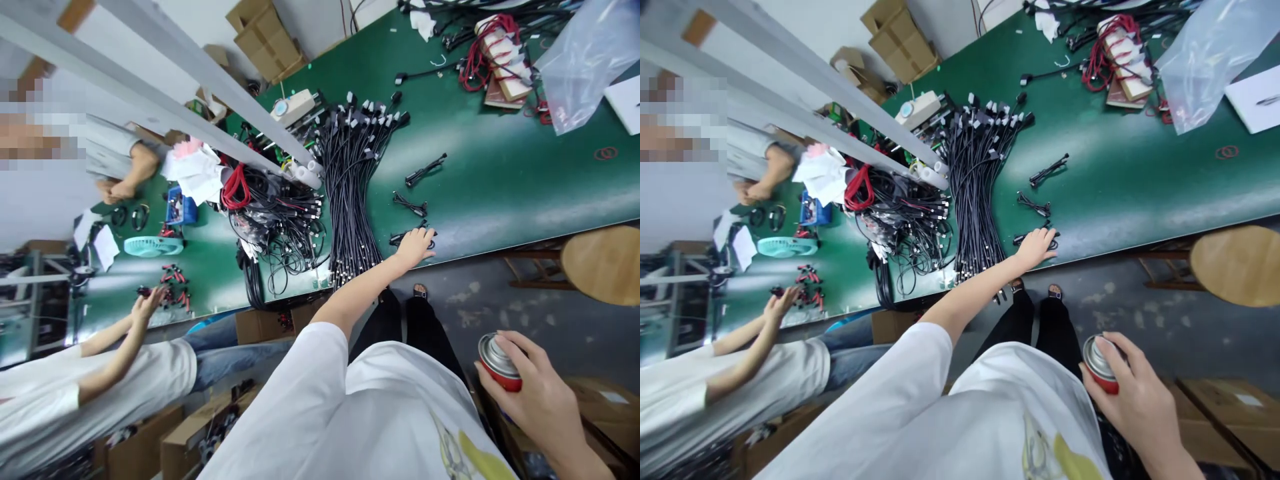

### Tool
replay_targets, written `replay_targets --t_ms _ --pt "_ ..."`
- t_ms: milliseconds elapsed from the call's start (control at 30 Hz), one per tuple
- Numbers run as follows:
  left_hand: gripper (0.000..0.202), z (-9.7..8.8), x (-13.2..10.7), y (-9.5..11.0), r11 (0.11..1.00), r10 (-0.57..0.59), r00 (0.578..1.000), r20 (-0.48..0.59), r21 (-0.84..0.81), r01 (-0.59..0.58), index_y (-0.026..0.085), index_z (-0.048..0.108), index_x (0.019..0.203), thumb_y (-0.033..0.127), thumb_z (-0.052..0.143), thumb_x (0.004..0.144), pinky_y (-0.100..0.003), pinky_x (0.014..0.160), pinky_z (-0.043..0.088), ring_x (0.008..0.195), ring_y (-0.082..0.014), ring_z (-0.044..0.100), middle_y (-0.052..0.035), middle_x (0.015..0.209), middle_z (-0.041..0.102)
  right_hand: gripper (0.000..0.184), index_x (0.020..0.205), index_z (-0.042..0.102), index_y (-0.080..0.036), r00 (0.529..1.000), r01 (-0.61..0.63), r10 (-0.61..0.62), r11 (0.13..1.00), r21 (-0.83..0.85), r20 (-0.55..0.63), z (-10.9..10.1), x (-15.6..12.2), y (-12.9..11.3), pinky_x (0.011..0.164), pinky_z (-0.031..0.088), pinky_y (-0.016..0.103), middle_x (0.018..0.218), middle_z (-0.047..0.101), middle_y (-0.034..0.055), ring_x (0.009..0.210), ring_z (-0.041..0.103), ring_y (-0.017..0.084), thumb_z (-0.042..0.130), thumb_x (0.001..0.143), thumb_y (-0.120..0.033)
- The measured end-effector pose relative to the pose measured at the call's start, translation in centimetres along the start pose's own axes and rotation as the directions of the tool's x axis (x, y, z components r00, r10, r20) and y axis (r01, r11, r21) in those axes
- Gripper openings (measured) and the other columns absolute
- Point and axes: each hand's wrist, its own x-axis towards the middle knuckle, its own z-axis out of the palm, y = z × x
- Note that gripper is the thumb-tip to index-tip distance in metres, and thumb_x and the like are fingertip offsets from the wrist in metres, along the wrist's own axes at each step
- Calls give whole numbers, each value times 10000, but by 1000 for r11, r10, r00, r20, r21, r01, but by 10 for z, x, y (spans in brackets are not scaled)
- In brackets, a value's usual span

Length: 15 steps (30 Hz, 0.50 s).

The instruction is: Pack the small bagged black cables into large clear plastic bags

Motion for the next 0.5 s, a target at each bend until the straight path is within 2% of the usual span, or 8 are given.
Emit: replay_targets --t_ms 67,133,167,233,300,400,500 --pt "540 -7 10 -13 997 -10 998 -58 -72 6 115 459 1426 440 492 996 -335 1020 393 1185 -268 535 -176 1292 589 482 1281 580 -258 1000 7 -7 1000 17 -14 1 4 11 629 562 307 1224 695 68 857 735 223 734 835 -361" --pt "464 -19 28 -28 980 -117 987 -112 -172 96 139 469 1431 376 356 1048 -327 1022 385 1189 -252 553 -166 1297 611 490 1281 574 -264 1000 12 -11 1000 27 -21 1 9 19 630 554 302 1220 694 65 845 736 220 743 829 -352" --pt "455 -26 38 -36 954 -213 970 -114 -239 182 155 459 1445 344 309 1060 -326 1016 387 1180 -246 571 -162 1290 627 487 1277 572 -265 1000 11 -10 999 31 -22 0 11 22 629 550 301 1218 692 65 837 735 218 743 830 -355" --pt "446 -39 60 -49 855 -410 910 -55 -370 363 176 452 1453 332 299 1064 -329 983 403 1134 -244 613 -160 1256 661 472 1271 572 -263 1000 10 -9 999 43 -25 -1 16 26 636 546 304 1219 687 69 833 733 219 735 839 -362" --pt "402 -48 76 -56 758 -518 855 23 -451 471 170 516 1377 354 367 1052 -326 944 423 1073 -245 644 -159 1197 692 459 1272 573 -258 1000 7 -6 999 51 -31 -3 20 27 641 546 312 1223 682 76 841 733 225 721 853 -369" --pt "293 -57 84 -56 714 -555 832 21 -502 489 162 583 1204 347 434 1034 -311 924 440 1049 -227 644 -145 1137 702 444 1268 577 -242 999 17 -15 999 38 -47 -6 26 25 632 546 315 1210 687 78 839 734 224 710 867 -379" --pt "234 -72 78 -53 677 -599 798 -61 -570 465 168 543 1181 294 405 1041 -294 964 438 1106 -190 610 -143 1210 648 442 1265 581 -229 996 43 -41 999 24 -73 -11 30 21 633 553 311 1199 693 74 835 736 216 714 869 -375"
